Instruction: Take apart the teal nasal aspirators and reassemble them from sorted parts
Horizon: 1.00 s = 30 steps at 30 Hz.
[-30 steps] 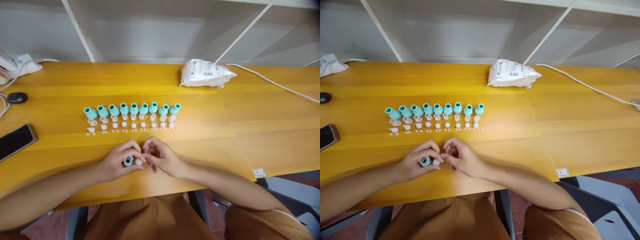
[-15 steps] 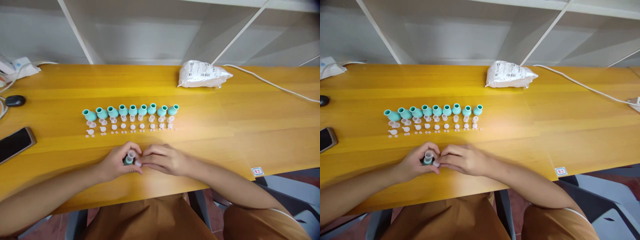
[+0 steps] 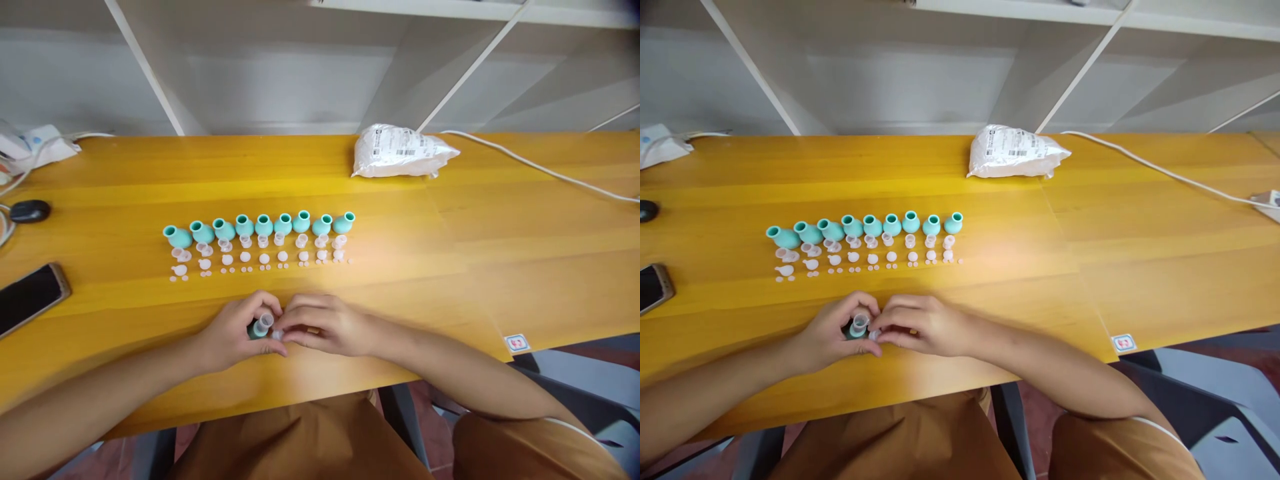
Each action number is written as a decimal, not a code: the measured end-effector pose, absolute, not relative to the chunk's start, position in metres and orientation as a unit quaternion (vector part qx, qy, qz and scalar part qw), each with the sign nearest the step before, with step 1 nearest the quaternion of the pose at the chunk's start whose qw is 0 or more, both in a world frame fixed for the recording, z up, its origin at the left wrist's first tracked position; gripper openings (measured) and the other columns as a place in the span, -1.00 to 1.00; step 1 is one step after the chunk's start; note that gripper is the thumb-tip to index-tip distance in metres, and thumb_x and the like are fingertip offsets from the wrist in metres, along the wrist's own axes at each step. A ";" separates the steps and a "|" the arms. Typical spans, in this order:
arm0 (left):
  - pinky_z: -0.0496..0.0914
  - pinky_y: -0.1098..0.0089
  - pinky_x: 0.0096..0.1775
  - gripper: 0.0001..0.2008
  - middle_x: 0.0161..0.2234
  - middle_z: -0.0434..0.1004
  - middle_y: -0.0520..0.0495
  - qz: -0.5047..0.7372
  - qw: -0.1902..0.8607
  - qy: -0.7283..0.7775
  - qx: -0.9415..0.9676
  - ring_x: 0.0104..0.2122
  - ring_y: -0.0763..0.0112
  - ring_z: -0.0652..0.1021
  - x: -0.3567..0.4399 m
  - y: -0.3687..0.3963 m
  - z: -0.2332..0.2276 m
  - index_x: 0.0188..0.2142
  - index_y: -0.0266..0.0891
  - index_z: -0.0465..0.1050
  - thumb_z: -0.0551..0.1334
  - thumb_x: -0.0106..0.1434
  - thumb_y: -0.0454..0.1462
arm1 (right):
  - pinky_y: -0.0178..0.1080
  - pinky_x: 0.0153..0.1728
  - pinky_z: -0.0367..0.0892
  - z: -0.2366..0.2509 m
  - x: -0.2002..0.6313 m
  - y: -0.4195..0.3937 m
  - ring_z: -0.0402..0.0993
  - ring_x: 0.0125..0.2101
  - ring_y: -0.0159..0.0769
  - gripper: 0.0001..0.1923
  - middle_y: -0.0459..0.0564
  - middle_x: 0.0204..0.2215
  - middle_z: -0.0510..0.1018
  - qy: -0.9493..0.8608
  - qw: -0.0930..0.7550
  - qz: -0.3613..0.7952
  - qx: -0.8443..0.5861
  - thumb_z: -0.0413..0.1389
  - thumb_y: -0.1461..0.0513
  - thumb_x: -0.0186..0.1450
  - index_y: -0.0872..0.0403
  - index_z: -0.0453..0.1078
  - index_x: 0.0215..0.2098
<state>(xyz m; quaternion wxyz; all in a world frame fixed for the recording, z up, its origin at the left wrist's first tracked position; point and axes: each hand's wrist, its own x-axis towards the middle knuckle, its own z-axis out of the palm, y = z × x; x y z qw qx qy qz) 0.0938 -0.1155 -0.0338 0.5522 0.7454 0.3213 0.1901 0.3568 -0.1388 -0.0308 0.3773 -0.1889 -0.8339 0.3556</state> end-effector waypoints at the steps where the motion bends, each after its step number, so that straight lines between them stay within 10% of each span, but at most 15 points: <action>1: 0.32 0.45 -0.30 -0.50 -0.37 0.62 0.21 0.191 0.554 0.326 0.741 -0.40 0.47 0.50 0.094 -0.115 -0.034 -0.05 -0.11 0.38 0.58 0.29 0.01 | -0.25 -0.05 0.66 -0.032 0.357 -0.139 0.70 -0.10 -0.25 -0.82 0.17 -0.05 0.69 -0.847 0.389 0.314 -0.183 0.22 0.28 0.61 0.15 0.56 0.14; 7: 0.38 0.42 -0.23 -0.55 -0.31 0.66 0.18 0.191 0.575 0.342 0.718 -0.35 0.44 0.55 0.096 -0.116 -0.031 -0.06 -0.11 0.37 0.56 0.32 -0.06 | -0.28 -0.23 0.67 -0.038 0.360 -0.142 0.75 -0.14 -0.24 -0.80 0.13 -0.12 0.73 -0.886 0.394 0.167 -0.178 0.23 0.27 0.62 0.14 0.51 0.17; 20: 0.32 0.42 -0.29 -0.59 -0.33 0.61 0.14 0.163 0.554 0.360 0.733 -0.39 0.44 0.48 0.093 -0.114 -0.031 -0.13 -0.13 0.45 0.53 0.32 0.03 | -0.32 -0.22 0.62 0.003 0.385 -0.133 0.71 -0.21 -0.30 -0.90 0.11 -0.17 0.70 -0.855 0.394 0.287 -0.177 0.21 0.31 0.59 0.12 0.56 0.03; 30: 0.35 0.39 -0.24 -0.66 -0.28 0.69 0.06 0.146 0.541 0.338 0.756 -0.32 0.38 0.55 0.095 -0.113 -0.032 -0.19 -0.15 0.51 0.48 0.38 0.03 | -0.19 -0.30 0.46 0.031 0.503 -0.078 0.63 -0.35 -0.19 -0.85 0.04 -0.29 0.72 -0.789 0.132 0.235 -0.551 0.17 0.20 0.44 0.03 0.58 -0.23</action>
